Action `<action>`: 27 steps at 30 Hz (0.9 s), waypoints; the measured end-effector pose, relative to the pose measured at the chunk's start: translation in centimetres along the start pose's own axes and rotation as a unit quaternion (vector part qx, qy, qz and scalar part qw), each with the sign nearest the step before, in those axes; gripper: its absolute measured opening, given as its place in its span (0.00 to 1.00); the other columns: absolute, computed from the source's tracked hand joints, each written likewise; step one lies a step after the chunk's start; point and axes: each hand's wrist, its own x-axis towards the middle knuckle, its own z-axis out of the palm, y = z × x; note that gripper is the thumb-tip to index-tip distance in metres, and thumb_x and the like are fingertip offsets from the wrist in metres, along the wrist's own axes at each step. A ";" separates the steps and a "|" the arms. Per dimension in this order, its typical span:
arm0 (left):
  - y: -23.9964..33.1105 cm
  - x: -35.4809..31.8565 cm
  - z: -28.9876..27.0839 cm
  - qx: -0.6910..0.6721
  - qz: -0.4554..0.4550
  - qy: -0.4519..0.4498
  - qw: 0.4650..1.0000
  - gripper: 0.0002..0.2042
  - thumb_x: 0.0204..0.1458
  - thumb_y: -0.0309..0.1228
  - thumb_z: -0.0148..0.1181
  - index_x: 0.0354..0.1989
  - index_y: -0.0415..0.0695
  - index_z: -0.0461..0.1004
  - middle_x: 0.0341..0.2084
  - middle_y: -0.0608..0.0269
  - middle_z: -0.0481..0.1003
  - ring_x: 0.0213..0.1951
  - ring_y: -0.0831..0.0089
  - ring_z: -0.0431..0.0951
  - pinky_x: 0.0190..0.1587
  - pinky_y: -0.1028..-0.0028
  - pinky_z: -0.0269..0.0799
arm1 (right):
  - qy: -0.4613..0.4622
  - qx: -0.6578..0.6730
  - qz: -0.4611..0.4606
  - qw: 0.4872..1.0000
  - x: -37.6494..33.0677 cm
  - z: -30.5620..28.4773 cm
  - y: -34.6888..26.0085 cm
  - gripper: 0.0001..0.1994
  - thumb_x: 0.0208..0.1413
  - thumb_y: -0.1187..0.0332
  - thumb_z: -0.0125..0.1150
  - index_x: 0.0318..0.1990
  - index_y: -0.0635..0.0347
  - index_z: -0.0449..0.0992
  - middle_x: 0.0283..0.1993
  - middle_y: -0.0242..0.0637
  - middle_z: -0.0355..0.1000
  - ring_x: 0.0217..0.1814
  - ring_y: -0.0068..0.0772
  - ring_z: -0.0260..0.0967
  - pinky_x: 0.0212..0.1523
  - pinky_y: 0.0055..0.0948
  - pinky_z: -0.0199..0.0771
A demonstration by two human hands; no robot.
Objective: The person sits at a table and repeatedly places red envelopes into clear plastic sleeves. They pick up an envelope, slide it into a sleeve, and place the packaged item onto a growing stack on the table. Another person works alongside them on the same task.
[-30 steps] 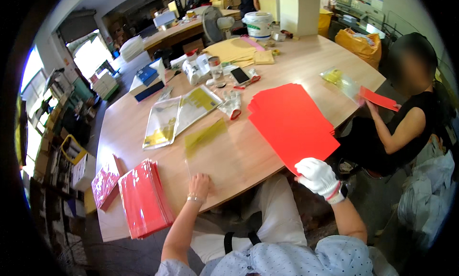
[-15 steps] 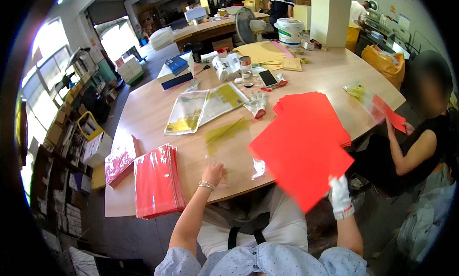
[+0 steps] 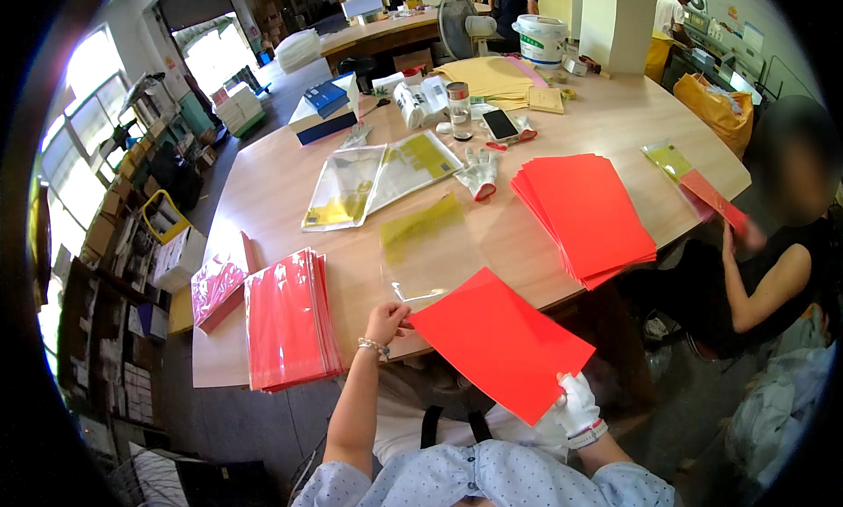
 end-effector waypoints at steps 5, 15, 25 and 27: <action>1.3 -1.7 1.8 -0.088 0.017 -0.010 0.996 0.17 0.55 0.24 0.47 0.52 0.31 0.60 0.29 0.55 0.76 0.28 0.72 0.79 0.26 0.79 0.74 | -0.044 -0.058 -0.062 0.995 -0.8 0.7 -0.2 0.07 0.58 0.71 0.40 0.41 0.54 0.65 0.26 0.26 0.62 0.17 0.14 0.55 0.16 0.13 0.57; -9.9 -1.9 17.1 0.075 0.328 -0.085 0.938 0.21 0.54 0.26 0.50 0.56 0.42 0.56 0.44 0.53 0.70 0.47 0.70 0.71 0.45 0.70 0.71 | -0.042 -0.042 0.030 0.998 -3.7 2.0 0.1 0.04 0.60 0.69 0.41 0.36 0.56 0.63 0.20 0.27 0.59 0.17 0.17 0.56 0.20 0.19 0.61; -7.7 -9.3 18.6 -0.282 -0.111 -0.116 0.946 0.12 0.56 0.31 0.50 0.45 0.39 0.69 0.41 0.57 0.73 0.46 0.73 0.73 0.42 0.72 0.72 | -0.105 0.180 0.059 0.976 10.0 5.0 7.2 0.08 0.59 0.67 0.46 0.44 0.58 0.64 0.38 0.47 0.70 0.34 0.42 0.73 0.41 0.48 0.75; -8.6 -8.8 18.2 -0.328 -0.075 -0.097 0.937 0.13 0.55 0.30 0.52 0.46 0.38 0.68 0.38 0.62 0.74 0.44 0.77 0.73 0.42 0.74 0.71 | -0.137 0.170 0.080 0.973 10.0 6.0 6.1 0.09 0.59 0.67 0.46 0.43 0.60 0.64 0.36 0.46 0.71 0.33 0.41 0.74 0.40 0.46 0.76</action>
